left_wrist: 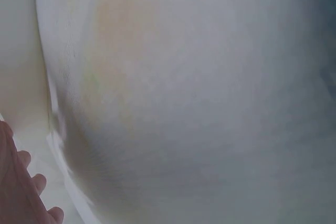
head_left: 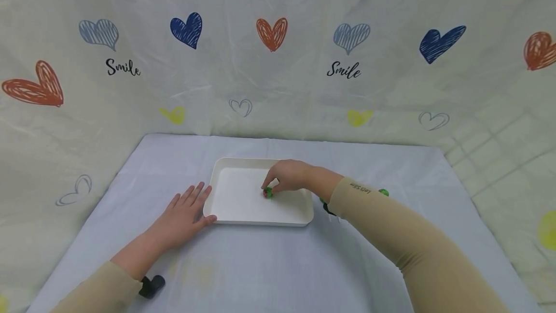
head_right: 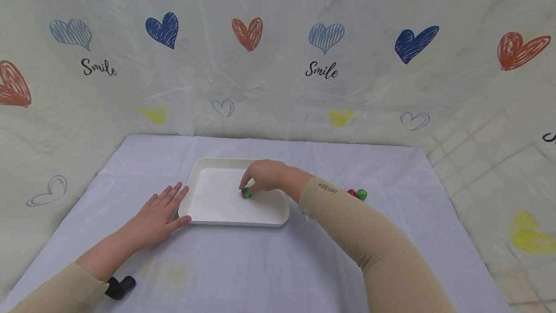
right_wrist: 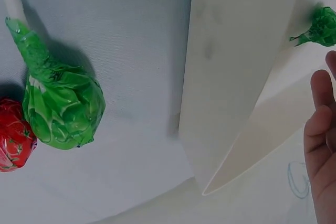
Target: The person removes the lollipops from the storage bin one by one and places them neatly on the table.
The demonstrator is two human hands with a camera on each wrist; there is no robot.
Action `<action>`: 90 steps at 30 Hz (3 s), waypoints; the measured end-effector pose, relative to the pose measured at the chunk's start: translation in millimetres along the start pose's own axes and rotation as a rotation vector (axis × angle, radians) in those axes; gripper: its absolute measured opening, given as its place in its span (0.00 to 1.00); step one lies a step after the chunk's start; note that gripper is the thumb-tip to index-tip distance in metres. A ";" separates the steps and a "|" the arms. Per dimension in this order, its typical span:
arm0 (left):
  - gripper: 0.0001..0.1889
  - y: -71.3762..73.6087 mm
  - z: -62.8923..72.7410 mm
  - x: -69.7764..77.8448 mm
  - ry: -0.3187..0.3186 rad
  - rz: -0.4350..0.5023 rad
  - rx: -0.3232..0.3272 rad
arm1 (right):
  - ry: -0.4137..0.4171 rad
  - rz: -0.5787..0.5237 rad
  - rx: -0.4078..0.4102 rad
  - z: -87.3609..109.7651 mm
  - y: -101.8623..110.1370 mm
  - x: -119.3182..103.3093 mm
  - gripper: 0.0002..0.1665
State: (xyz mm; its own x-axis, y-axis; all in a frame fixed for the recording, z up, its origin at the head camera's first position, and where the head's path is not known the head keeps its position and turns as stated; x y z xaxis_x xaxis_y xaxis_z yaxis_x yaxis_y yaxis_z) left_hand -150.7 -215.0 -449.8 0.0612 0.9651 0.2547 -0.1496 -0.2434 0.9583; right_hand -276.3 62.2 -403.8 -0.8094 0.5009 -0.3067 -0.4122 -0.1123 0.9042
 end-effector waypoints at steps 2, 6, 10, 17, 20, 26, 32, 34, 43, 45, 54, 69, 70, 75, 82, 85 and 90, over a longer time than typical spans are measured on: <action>0.47 1.5 1.1 1.5 -0.003 0.004 -0.001 | -0.020 0.012 -0.012 -1.1 -1.3 -0.5 0.17; 0.48 1.5 1.2 1.5 -0.005 0.011 0.002 | -0.002 0.028 -0.024 -3.8 -4.3 -2.7 0.18; 0.48 -4.6 -2.9 -3.5 -0.004 -0.002 0.007 | 0.027 0.041 -0.024 -5.3 -5.5 -5.0 0.18; 0.49 -7.7 -3.4 -5.6 -0.016 0.012 0.008 | -0.002 0.024 -0.010 -4.8 -5.4 -4.5 0.17; 0.49 -5.2 -1.6 -1.9 -0.014 0.022 0.014 | -0.012 -0.002 -0.007 -2.5 -6.1 -3.4 0.18; 0.48 -5.0 -1.6 -0.5 0.007 0.008 0.005 | -0.021 0.000 -0.009 1.6 -7.2 -1.4 0.17; 0.49 -11.7 -6.1 -6.6 0.014 -0.017 -0.004 | -0.044 0.016 -0.006 3.0 -7.4 0.5 0.15; 0.49 -13.1 -6.9 -7.8 0.011 -0.012 -0.006 | -0.048 0.017 -0.005 3.5 -7.8 1.4 0.15; 0.49 -10.1 -4.3 -5.2 0.008 -0.004 0.002 | -0.049 0.007 0.006 7.0 -10.0 6.9 0.15; 0.48 -6.7 -1.9 -2.7 0.003 0.002 0.007 | -0.052 0.005 0.007 8.0 -9.9 7.3 0.15; 0.48 -0.4 2.1 2.7 -0.006 -0.008 0.003 | -0.063 -0.103 0.045 12.0 -4.1 9.0 0.14; 0.48 -1.5 0.7 1.4 -0.011 0.005 0.011 | -0.078 -0.201 0.148 41.0 16.9 19.5 0.15; 0.47 -1.5 1.0 1.5 -0.011 0.007 0.013 | -0.081 -0.210 0.157 44.0 17.9 20.8 0.15; 0.48 -4.0 0.5 -0.5 -0.014 0.002 0.009 | -0.133 -0.239 0.198 62.1 21.0 29.5 0.15; 0.47 -2.1 0.4 1.0 -0.009 0.001 0.003 | -0.193 -0.206 0.241 95.2 23.1 42.6 0.15; 0.48 -0.5 1.1 2.1 -0.011 -0.003 0.001 | -0.225 -0.204 0.263 112.7 22.2 49.9 0.15; 0.48 0.0 1.2 2.8 -0.017 -0.010 -0.002 | -0.276 -0.225 0.292 143.8 15.1 65.7 0.16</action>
State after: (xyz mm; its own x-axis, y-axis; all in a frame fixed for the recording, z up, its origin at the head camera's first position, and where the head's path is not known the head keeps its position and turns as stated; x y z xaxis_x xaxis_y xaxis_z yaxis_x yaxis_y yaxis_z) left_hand -149.4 -212.4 -448.9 0.0796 0.9656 0.2476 -0.1513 -0.2338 0.9604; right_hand -275.6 216.8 -367.5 -0.5548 0.6996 -0.4502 -0.3977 0.2523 0.8822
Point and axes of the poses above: each hand's wrist, its own z-axis away from the middle knuckle, its own y-axis out of the back of the hand, x = y × z, the point moved 3 cm from there along -z, towards the middle knuckle, and after that the axes turned 12 degrees about y, right-handed, at the moved point
